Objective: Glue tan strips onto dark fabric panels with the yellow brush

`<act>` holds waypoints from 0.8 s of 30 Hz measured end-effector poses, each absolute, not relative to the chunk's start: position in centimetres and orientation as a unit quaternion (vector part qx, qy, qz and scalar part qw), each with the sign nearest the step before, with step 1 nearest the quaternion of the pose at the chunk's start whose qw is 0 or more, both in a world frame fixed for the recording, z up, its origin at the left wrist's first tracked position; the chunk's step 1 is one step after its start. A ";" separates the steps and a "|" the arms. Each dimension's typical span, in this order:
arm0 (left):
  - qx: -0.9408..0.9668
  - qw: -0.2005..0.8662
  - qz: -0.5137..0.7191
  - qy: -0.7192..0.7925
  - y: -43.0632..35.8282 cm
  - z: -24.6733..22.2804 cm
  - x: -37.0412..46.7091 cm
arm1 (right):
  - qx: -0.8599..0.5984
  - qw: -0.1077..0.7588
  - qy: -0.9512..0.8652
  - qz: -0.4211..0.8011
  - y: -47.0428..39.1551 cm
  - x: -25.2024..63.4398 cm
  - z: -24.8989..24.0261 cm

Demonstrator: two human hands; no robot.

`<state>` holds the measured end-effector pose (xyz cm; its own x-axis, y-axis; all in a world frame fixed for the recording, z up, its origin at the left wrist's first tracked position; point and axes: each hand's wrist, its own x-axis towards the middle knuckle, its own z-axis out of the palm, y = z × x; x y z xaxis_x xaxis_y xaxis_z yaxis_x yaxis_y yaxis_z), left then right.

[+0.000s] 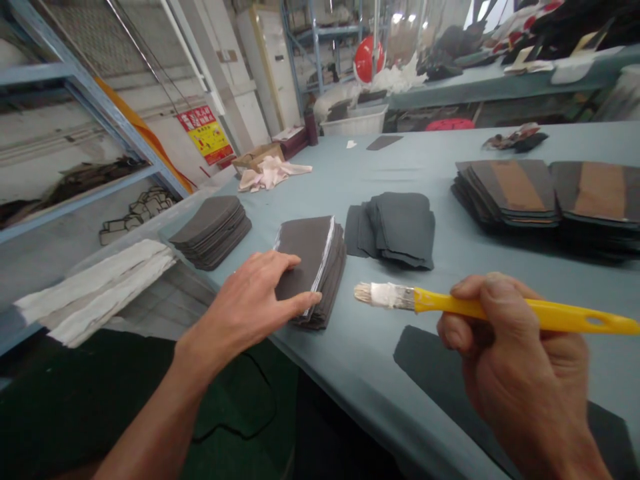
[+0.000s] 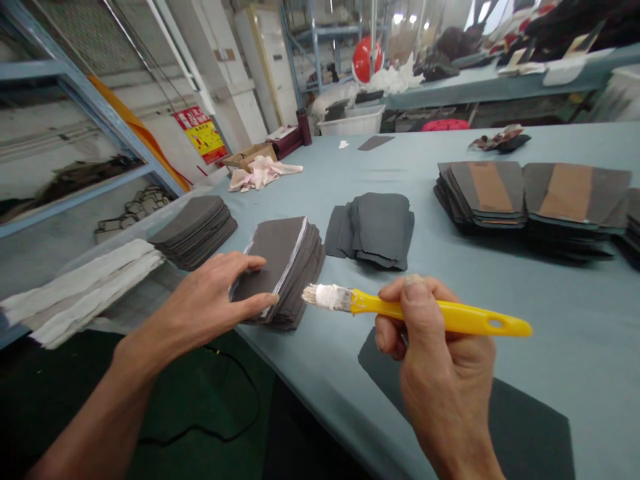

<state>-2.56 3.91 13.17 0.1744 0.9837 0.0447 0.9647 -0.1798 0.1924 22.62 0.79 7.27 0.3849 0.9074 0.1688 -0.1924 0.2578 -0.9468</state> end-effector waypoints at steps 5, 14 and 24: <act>0.721 -0.011 0.051 0.691 5.8 12.0 0.5 | -0.468 0.698 -0.368 0.398 0.6 23.0 7.3; 0.702 0.018 0.031 0.711 6.8 12.7 0.6 | -0.442 0.706 -0.327 0.446 -0.5 23.8 6.1; 0.687 -0.039 -0.007 0.726 6.4 13.5 2.4 | -0.463 0.719 -0.310 0.417 -1.1 24.9 6.0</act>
<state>2.45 6.36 13.51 -0.0543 0.9974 0.0483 0.9963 0.0573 -0.0636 24.86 -1.12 6.05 0.4610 0.8854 0.0595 -0.3120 0.2244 -0.9232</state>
